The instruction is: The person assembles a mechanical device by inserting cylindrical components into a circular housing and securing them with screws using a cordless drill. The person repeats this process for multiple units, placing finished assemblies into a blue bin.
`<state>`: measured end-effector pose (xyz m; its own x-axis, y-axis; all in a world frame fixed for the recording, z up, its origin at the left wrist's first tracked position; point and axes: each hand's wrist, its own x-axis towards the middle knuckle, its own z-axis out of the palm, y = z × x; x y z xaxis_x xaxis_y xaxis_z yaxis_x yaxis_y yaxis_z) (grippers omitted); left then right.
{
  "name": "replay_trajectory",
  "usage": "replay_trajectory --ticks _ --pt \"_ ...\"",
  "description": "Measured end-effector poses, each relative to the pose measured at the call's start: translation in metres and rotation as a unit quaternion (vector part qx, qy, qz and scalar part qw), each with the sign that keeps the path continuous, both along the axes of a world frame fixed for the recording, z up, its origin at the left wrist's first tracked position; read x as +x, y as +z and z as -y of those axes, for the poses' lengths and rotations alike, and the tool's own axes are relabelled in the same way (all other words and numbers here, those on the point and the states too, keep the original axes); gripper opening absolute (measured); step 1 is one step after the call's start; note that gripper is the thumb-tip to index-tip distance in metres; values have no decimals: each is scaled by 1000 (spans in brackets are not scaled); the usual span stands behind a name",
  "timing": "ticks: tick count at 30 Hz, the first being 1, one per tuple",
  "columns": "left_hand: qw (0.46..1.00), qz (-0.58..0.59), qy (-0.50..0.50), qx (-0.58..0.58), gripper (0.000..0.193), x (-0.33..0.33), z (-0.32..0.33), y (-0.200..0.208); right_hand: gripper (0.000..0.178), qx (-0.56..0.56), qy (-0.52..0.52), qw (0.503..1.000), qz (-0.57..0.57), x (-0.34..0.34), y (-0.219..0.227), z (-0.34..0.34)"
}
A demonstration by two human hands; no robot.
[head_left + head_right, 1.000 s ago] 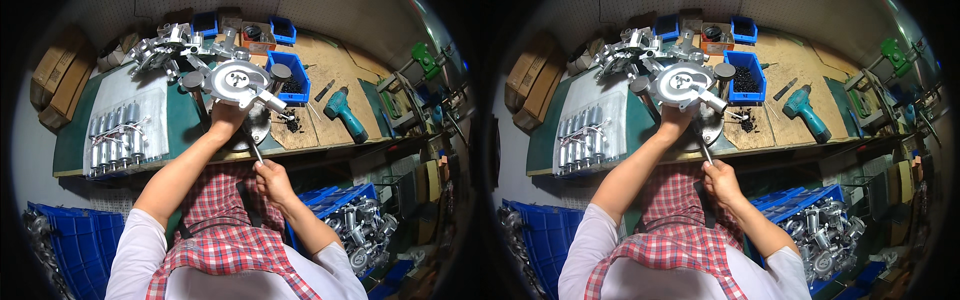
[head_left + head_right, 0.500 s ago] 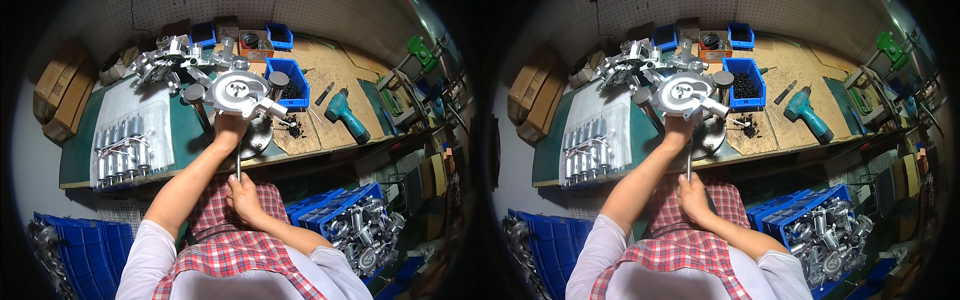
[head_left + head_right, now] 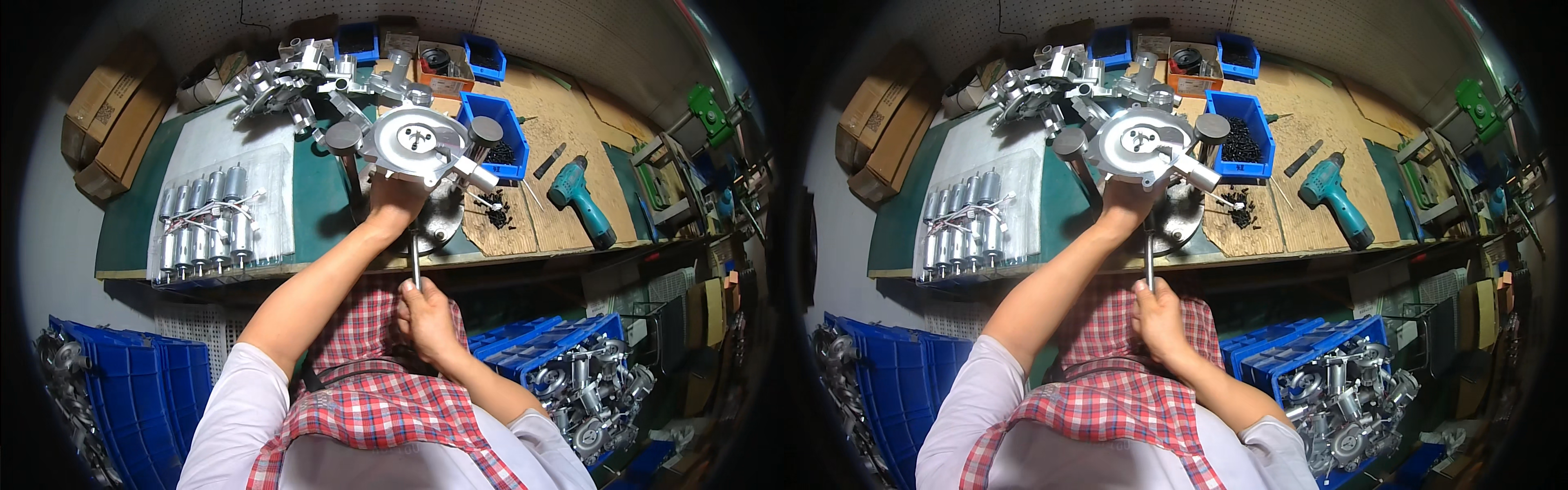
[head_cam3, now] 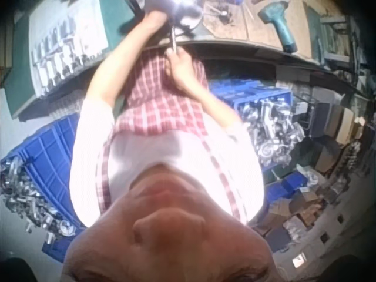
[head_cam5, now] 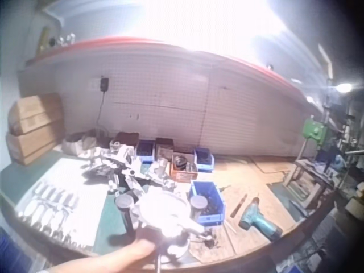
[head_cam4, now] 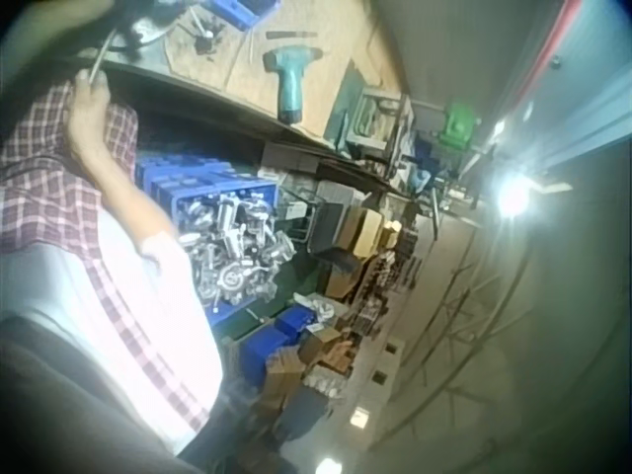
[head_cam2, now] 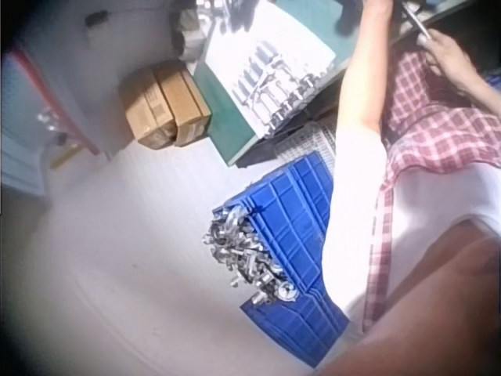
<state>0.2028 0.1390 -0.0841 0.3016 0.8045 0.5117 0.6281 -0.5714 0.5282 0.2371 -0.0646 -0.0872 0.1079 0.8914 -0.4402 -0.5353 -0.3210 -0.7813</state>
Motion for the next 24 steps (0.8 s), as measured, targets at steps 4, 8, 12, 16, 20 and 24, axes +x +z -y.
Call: replay_trajectory --ticks 4,8,12,16,20,24 --pt "1000 -20 -15 18 42 -2 -2 2 16 17 -66 997 -22 -40 -7 -8" --pt "998 37 -33 45 43 -4 3 7 17 30 -74 996 -41 -53 -6 -13" --pt "999 23 -16 35 43 -1 9 13 15 22 -38 999 -16 -31 -10 -8" --pt "998 -32 -1 55 44 2 -3 0 16 43 62 960 270 41 -12 0" --pt "993 -58 3 104 44 -1 -9 -7 14 84 72 736 667 50 17 4" --pt "998 -51 -5 37 35 -2 7 12 21 249 -152 616 732 46 -4 2"
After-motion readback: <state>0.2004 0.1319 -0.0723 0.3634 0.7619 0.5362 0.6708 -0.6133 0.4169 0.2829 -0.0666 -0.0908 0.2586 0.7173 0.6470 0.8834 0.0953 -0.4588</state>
